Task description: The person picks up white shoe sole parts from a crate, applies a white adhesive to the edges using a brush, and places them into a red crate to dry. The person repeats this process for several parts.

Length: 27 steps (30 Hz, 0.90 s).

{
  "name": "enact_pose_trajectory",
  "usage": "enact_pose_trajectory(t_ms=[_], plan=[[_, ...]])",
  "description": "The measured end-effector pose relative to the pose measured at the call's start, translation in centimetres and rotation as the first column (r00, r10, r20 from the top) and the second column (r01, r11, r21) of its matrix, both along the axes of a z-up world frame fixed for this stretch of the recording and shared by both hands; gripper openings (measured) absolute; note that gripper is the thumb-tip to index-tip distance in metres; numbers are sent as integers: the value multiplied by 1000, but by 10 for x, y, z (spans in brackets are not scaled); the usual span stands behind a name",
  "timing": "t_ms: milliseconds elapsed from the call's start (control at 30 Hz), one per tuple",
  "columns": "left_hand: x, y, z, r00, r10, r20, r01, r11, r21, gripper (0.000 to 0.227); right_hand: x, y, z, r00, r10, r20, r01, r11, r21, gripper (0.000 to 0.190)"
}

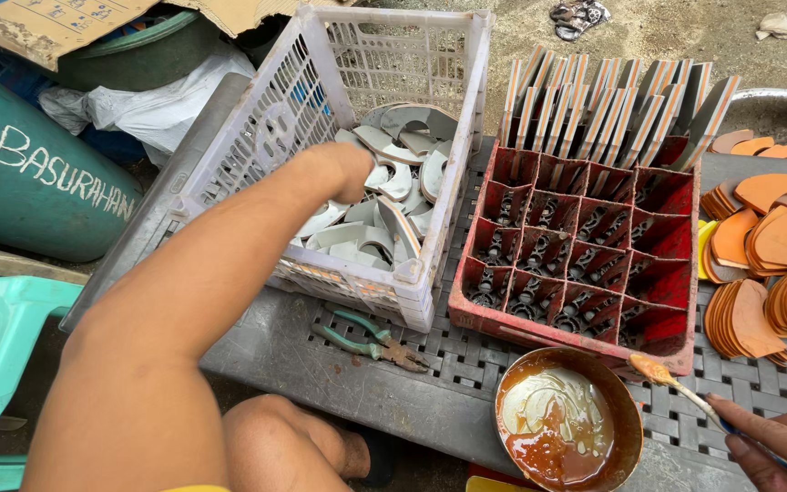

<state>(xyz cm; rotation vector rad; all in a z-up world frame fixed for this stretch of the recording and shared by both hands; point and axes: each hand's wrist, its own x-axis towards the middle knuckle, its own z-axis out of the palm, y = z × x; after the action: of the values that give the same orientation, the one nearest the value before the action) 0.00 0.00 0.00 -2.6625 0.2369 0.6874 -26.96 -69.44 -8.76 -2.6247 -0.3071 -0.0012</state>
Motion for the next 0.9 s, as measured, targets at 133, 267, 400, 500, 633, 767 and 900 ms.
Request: enact_pose_trajectory(t_ms=[133, 267, 400, 500, 633, 767, 900], plan=[[-59, -73, 59, 975, -8, -223, 33, 994, 107, 108, 2, -16, -27, 999, 20, -27, -24, 991, -135, 37], [-70, -117, 82, 941, -287, -182, 274, 957, -91, 98, -3, -18, -34, 993, 119, -16, -121, 987, -111, 40], [-65, -129, 72, 894, -424, -144, 430, 902, 18, 101, -4, 3, -2, 992, -31, -123, 6, 980, -197, 39], [-65, -122, 71, 880, -433, -196, 445, 895, 22, 102, -9, 26, 31, 994, -5, -108, 0, 999, -43, 42], [-72, -115, 94, 930, -188, -316, 198, 980, -3, 123, -16, 50, 62, 999, 0, -33, 2, 999, 46, 42], [-88, -105, 150, 998, -57, 18, 58, 998, -37, 78, -22, 53, 78, 980, -107, -169, 95, 992, -79, 40], [-183, -78, 212, 724, -7, 690, 266, 925, -270, 26, -41, 66, 88, 992, -69, -103, 81, 989, 121, 44]])
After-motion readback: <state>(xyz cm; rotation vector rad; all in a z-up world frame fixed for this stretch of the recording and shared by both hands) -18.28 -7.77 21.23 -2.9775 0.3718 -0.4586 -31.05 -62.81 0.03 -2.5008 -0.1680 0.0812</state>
